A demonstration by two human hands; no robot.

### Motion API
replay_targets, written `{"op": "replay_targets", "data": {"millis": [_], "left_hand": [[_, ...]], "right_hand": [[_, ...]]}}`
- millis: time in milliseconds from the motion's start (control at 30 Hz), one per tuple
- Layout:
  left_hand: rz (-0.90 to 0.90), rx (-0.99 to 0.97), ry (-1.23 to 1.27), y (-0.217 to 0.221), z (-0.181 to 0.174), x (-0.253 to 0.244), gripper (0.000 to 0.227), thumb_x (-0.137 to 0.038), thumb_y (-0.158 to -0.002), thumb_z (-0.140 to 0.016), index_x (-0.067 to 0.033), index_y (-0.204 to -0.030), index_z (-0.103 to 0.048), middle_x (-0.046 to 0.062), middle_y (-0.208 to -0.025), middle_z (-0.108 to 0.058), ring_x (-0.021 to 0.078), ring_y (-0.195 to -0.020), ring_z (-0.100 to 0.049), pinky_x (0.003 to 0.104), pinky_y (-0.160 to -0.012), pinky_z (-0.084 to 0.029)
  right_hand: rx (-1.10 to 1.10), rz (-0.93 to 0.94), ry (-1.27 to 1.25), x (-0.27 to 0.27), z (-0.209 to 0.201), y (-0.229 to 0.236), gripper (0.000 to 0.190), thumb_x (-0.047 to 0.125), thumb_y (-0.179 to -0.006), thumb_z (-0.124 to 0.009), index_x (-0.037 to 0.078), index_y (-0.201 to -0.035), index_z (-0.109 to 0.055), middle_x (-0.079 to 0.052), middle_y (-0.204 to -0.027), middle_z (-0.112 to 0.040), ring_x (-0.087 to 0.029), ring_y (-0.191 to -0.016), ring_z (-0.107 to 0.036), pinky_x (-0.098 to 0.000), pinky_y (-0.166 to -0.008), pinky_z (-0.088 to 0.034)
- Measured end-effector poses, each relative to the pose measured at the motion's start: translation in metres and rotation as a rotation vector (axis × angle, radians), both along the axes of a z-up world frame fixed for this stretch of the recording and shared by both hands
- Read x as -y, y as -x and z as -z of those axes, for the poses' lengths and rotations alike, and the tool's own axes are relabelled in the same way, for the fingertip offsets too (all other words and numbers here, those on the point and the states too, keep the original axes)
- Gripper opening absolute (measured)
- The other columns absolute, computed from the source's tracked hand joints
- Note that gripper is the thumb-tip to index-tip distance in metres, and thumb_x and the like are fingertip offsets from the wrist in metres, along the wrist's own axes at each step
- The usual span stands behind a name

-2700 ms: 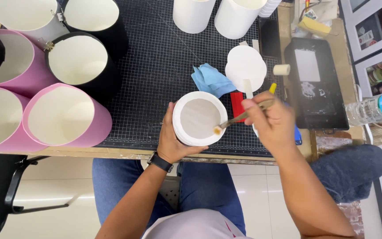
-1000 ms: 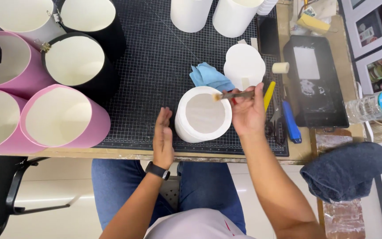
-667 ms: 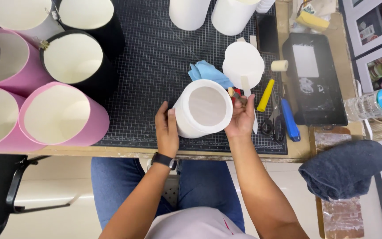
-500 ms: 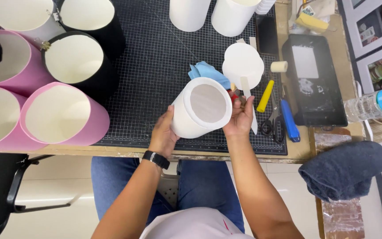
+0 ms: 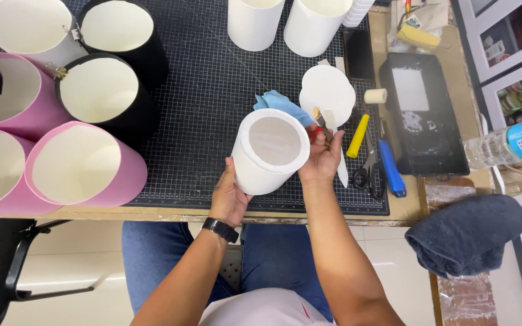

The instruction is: Assembling cylindrical containers by applying adhesive to the interior and inserting base discs using manual tools.

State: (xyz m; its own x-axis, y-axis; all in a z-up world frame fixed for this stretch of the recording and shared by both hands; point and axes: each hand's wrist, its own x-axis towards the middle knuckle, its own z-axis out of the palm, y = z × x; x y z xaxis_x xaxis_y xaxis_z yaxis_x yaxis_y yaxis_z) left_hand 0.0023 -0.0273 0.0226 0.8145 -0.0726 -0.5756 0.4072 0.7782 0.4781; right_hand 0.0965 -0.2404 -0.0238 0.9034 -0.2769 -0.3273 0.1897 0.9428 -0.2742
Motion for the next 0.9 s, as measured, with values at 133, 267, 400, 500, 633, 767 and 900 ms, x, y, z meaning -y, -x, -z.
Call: {"op": "replay_targets", "data": {"millis": [133, 267, 400, 500, 633, 767, 900], "left_hand": [[0.005, 0.038, 0.087, -0.002, -0.015, -0.006, 0.060, -0.068, -0.096, -0.048, -0.0200, -0.132, -0.058, 0.006, -0.131, -0.066, 0.0281, -0.123, -0.065, 0.051, -0.103, -0.056], [0.082, 0.190, 0.019, 0.009, -0.002, -0.014, 0.064, -0.017, -0.092, -0.066, -0.0232, -0.150, -0.041, 0.008, -0.146, -0.056, 0.0289, -0.130, -0.057, 0.056, -0.107, -0.050], [0.044, 0.225, 0.024, 0.002, 0.032, -0.022, 0.061, -0.015, -0.087, -0.069, -0.0135, -0.145, -0.050, 0.008, -0.144, -0.060, 0.0256, -0.127, -0.058, 0.046, -0.097, -0.056], [0.077, 0.118, -0.007, 0.000, 0.037, -0.025, 0.033, -0.034, -0.094, -0.065, -0.0165, -0.123, -0.064, 0.010, -0.134, -0.069, 0.0263, -0.118, -0.067, 0.049, -0.099, -0.058], [0.044, 0.113, -0.020, -0.007, 0.064, -0.027, 0.027, -0.042, -0.102, -0.060, -0.0218, -0.119, -0.066, 0.009, -0.119, -0.075, 0.0287, -0.106, -0.074, 0.050, -0.096, -0.060], [-0.001, 0.102, -0.118, -0.015, 0.046, -0.030, 0.025, -0.042, -0.105, -0.058, -0.0196, -0.110, -0.067, 0.010, -0.115, -0.076, 0.0295, -0.105, -0.074, 0.053, -0.093, -0.061], [-0.034, 0.110, -0.187, -0.026, 0.063, -0.038, 0.025, -0.039, -0.107, -0.058, -0.0170, -0.103, -0.068, 0.009, -0.107, -0.076, 0.0274, -0.098, -0.076, 0.050, -0.086, -0.065]], "right_hand": [[-0.004, 0.054, 0.040, 0.046, -0.052, 0.005, 0.030, 0.052, -0.085, -0.074, 0.024, -0.075, -0.076, 0.002, -0.064, -0.071, -0.023, -0.085, -0.072, -0.0430, -0.101, -0.060], [-0.022, 0.261, 0.202, 0.132, -0.106, 0.022, 0.032, 0.053, -0.076, -0.079, 0.021, -0.080, -0.075, 0.000, -0.070, -0.069, -0.020, -0.079, -0.071, -0.0240, -0.077, -0.064], [-0.344, 0.809, 0.847, 0.213, -0.124, 0.008, 0.049, 0.052, -0.086, -0.060, 0.010, -0.113, -0.057, -0.007, -0.073, -0.068, -0.015, -0.063, -0.057, -0.0295, -0.060, -0.043], [-0.416, 0.673, 1.318, 0.262, -0.085, -0.015, 0.029, 0.040, -0.103, -0.052, 0.013, -0.109, -0.058, -0.004, -0.077, -0.074, -0.008, -0.058, -0.061, -0.0203, -0.054, -0.049], [-0.427, 0.656, 1.990, 0.278, -0.038, -0.034, 0.037, 0.051, -0.115, -0.054, 0.015, -0.111, -0.063, -0.004, -0.085, -0.077, -0.016, -0.076, -0.075, -0.0272, -0.067, -0.059], [-0.481, 0.414, 2.282, 0.272, -0.042, -0.044, 0.046, 0.054, -0.115, -0.053, 0.009, -0.118, -0.064, -0.013, -0.099, -0.074, -0.037, -0.100, -0.071, -0.0500, -0.091, -0.053], [-0.479, 0.514, 2.322, 0.269, -0.062, -0.025, 0.051, 0.049, -0.120, -0.046, 0.002, -0.110, -0.065, -0.015, -0.092, -0.077, -0.038, -0.094, -0.074, -0.0521, -0.087, -0.052]]}}
